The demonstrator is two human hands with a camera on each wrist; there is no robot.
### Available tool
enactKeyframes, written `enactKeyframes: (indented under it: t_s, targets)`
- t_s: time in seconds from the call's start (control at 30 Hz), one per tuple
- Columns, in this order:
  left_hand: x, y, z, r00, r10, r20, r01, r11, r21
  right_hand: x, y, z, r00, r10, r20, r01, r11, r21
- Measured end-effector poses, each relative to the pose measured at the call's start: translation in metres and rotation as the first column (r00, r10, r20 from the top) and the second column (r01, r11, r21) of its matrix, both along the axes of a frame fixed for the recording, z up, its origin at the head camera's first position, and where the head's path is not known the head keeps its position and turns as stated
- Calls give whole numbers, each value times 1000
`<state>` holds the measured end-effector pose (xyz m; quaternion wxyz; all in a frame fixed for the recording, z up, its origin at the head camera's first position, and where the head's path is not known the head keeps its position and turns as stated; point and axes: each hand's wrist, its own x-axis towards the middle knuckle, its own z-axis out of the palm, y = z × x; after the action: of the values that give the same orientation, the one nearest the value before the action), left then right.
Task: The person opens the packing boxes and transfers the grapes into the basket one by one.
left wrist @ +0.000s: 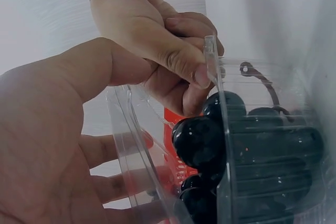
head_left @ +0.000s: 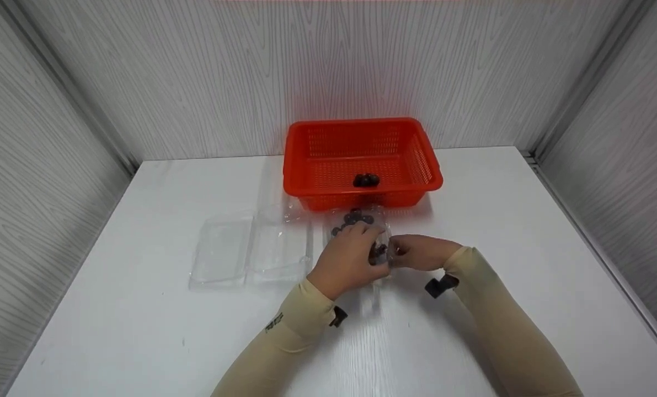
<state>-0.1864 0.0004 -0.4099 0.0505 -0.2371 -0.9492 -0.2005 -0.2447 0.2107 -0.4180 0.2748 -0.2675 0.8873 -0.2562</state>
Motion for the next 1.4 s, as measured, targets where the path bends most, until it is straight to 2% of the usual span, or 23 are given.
enactKeyframes:
  t_s: [0.27,0.47,0.77,1.03,1.2,1.4]
  targets:
    - [-1,-3,1,999,18,37,-18,1000,-3,-1,-2,-1,1000,2,-17,-2,1000,4]
    - [0,-4,0,1000,5,12,-6,1000,11,-1,-1,-4,1000,-4,-3,4,1000,5]
    - [-2,-7,6,999,43,4,-43,990,135,-2,4,-4,999,35,9,-34,999,-42]
    - [-2,-5,4,999,13,31,-14,999,53,0,4,-3,1000,7,-8,-7,1000,1]
    - [-2,-6,4,999,12,35,-13,999,39,4,2,1,998,29,-60,-29,1000,-8]
    - [0,-6,5,999,20,39,-21,999,30,4,-1,2,996,16,-90,-15,1000,5]
